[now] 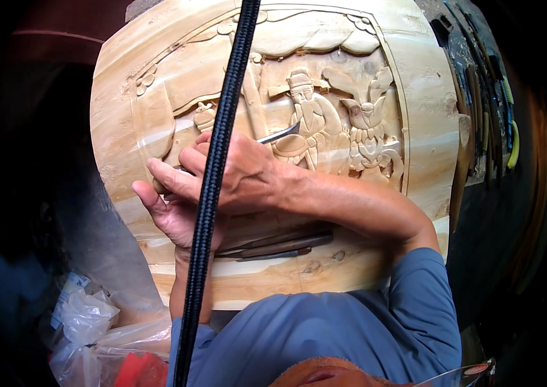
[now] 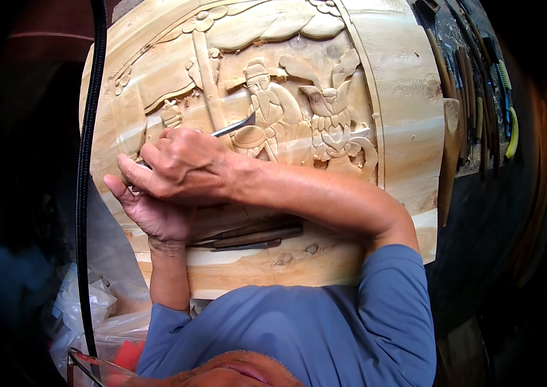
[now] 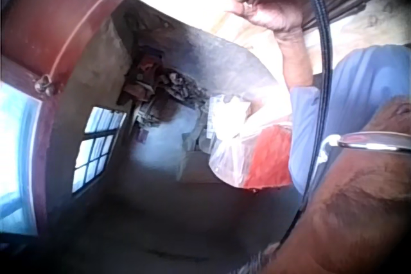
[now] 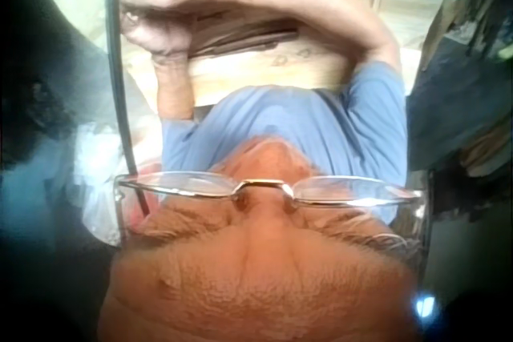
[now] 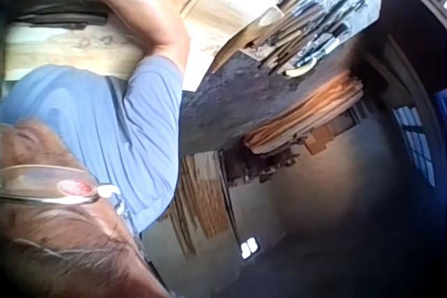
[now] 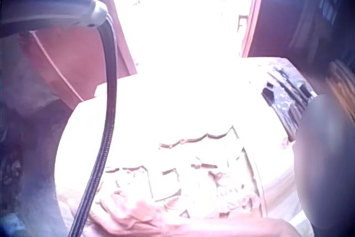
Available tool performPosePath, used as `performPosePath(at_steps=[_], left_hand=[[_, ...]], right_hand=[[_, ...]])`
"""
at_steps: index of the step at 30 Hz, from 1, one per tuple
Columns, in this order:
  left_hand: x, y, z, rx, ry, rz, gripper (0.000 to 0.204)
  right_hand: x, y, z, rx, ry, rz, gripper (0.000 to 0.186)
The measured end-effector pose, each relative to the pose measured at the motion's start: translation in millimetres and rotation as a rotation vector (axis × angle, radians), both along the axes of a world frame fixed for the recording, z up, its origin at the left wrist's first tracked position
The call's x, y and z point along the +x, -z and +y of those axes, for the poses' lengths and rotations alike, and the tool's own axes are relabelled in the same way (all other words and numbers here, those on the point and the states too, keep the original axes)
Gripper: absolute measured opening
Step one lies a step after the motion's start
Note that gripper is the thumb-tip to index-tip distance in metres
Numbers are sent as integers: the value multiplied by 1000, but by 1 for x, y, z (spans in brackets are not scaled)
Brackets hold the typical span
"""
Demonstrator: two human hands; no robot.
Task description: The person carves detailed figures into a wooden panel using a chisel, periodically brushing away wood shavings and picking up different tools from the workbench.
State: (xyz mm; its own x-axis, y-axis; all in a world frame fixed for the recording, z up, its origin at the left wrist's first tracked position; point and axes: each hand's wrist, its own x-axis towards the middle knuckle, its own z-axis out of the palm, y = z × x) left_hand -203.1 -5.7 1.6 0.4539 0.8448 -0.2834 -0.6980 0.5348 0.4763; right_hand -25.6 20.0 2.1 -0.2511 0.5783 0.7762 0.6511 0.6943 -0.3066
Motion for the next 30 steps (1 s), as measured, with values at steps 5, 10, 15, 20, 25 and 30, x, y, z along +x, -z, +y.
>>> performPosePath(at_steps=[5, 10, 15, 20, 25, 30], left_hand=[[6, -1, -1, 92, 7, -102, 84], [12, -10, -4, 62, -45, -37, 90], [15, -15, -7, 44, -87, 137, 103], [11, -16, -2, 76, -55, 132, 92], [14, -19, -1, 4, -126, 311, 93], [16, -18, 2, -44, -144, 361, 94]], right_hand=[[0, 1, 0, -69, -25, 5, 42], [-3, 1, 0, -11, 14, 32, 40], [-5, 3, 1, 28, 6, 103, 37], [-2, 3, 2, 8, 4, 45, 36], [-3, 1, 3, -42, 0, 81, 33], [-2, 1, 3, -70, 1, 55, 31]])
